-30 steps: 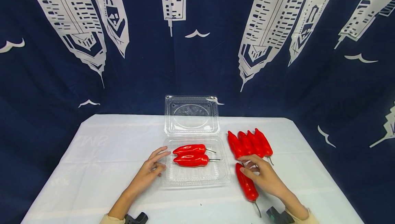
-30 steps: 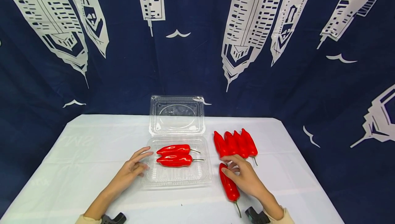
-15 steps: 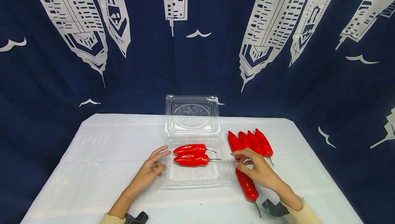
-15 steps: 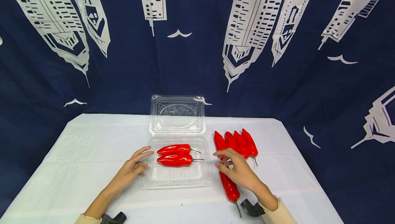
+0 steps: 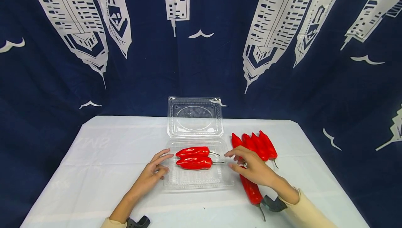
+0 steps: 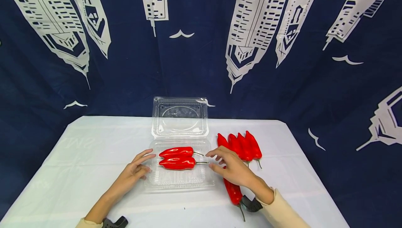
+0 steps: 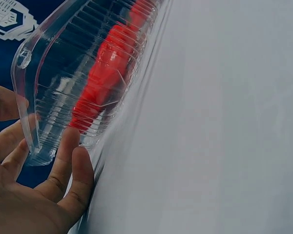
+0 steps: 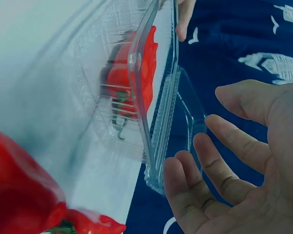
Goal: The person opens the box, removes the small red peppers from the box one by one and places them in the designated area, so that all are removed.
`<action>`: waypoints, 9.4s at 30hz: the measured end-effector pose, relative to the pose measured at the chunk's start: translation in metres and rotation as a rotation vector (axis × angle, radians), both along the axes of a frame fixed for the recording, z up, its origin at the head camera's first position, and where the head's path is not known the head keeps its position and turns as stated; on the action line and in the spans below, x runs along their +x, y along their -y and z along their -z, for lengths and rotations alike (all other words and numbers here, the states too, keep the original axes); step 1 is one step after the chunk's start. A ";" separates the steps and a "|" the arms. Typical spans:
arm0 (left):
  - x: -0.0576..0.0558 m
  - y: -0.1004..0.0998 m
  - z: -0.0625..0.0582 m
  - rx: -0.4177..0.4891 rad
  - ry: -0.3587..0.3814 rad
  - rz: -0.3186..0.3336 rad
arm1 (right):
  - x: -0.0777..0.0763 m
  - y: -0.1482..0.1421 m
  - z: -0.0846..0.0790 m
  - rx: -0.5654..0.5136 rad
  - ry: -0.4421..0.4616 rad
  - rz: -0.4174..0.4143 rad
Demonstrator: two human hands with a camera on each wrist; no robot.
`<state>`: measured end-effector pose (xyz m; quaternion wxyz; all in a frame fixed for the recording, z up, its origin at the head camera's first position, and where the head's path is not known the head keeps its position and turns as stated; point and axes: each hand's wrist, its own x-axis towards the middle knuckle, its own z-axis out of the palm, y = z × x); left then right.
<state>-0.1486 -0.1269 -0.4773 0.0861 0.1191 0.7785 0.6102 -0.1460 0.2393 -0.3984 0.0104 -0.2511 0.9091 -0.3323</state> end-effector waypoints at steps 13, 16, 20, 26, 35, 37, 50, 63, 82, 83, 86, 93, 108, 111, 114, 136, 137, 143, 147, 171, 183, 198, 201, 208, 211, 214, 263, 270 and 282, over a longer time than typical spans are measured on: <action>0.000 0.001 0.000 0.004 -0.008 0.006 | -0.025 0.015 -0.033 0.206 0.012 -0.205; -0.001 0.001 0.000 -0.001 -0.013 0.004 | -0.032 0.021 -0.042 0.222 0.033 -0.241; -0.001 0.001 0.000 0.000 -0.014 0.006 | -0.041 0.031 -0.046 0.212 0.072 -0.316; 0.000 0.002 0.001 0.002 -0.016 0.008 | -0.055 0.046 -0.038 0.184 0.147 -0.379; 0.000 0.003 0.001 0.000 -0.031 0.015 | -0.072 0.067 -0.018 0.156 0.195 -0.452; 0.000 0.003 0.001 0.001 -0.033 0.016 | -0.074 0.072 -0.015 0.174 0.181 -0.465; -0.001 0.001 0.003 -0.010 -0.025 0.015 | -0.077 0.086 0.009 0.228 0.103 -0.491; -0.001 0.001 0.003 -0.012 -0.027 0.011 | -0.074 0.095 0.016 0.331 0.085 -0.468; -0.001 0.001 0.003 -0.011 -0.021 0.012 | -0.070 0.093 0.018 0.362 0.170 -0.438; -0.001 0.001 0.003 -0.009 -0.020 0.013 | -0.070 0.093 0.018 0.362 0.176 -0.437; -0.002 0.002 0.004 -0.006 -0.023 0.014 | -0.069 0.093 0.017 0.366 0.183 -0.435; -0.001 0.001 0.003 -0.008 -0.022 0.009 | -0.068 0.093 0.018 0.378 0.186 -0.445; 0.000 0.000 0.001 -0.015 -0.005 -0.001 | -0.065 0.093 0.019 0.416 0.191 -0.494; 0.000 0.000 0.001 -0.017 -0.006 -0.001 | -0.064 0.092 0.018 0.413 0.217 -0.500; 0.000 0.000 0.001 -0.018 -0.006 0.003 | -0.064 0.092 0.017 0.422 0.228 -0.500; -0.002 0.000 0.001 -0.016 -0.012 0.010 | -0.065 0.091 0.018 0.396 0.230 -0.505; -0.002 0.000 0.001 -0.015 -0.012 0.010 | -0.065 0.091 0.017 0.396 0.228 -0.501; -0.001 0.001 0.001 -0.012 -0.004 0.005 | -0.064 0.091 0.016 0.392 0.241 -0.477; -0.001 0.001 0.001 -0.010 -0.002 0.003 | -0.064 0.090 0.015 0.372 0.246 -0.475; -0.002 0.002 0.003 -0.012 -0.016 0.012 | -0.062 0.084 0.013 0.298 0.247 -0.483; -0.001 0.002 0.003 -0.009 -0.018 0.009 | -0.062 0.075 0.014 0.259 0.209 -0.463; -0.001 0.002 0.002 -0.003 -0.024 0.008 | -0.061 0.066 0.009 0.129 0.226 -0.425; -0.001 0.002 0.003 -0.001 -0.024 0.009 | -0.060 0.065 0.008 0.122 0.226 -0.413; -0.001 0.001 0.002 -0.001 -0.014 0.005 | -0.060 0.059 0.010 0.117 0.244 -0.382; -0.001 0.001 0.001 -0.003 -0.009 0.000 | -0.059 0.057 0.009 0.120 0.255 -0.374; -0.001 0.000 0.001 -0.003 -0.004 -0.003 | -0.060 0.054 0.010 0.108 0.276 -0.364; -0.001 0.000 0.003 0.004 -0.011 0.011 | -0.038 -0.014 0.003 -0.179 0.343 -0.081; -0.001 0.001 0.002 -0.002 -0.013 0.006 | -0.035 -0.022 0.008 -0.201 0.318 -0.040; 0.000 0.002 0.002 -0.002 -0.017 0.009 | -0.013 -0.055 0.018 -0.360 0.362 0.080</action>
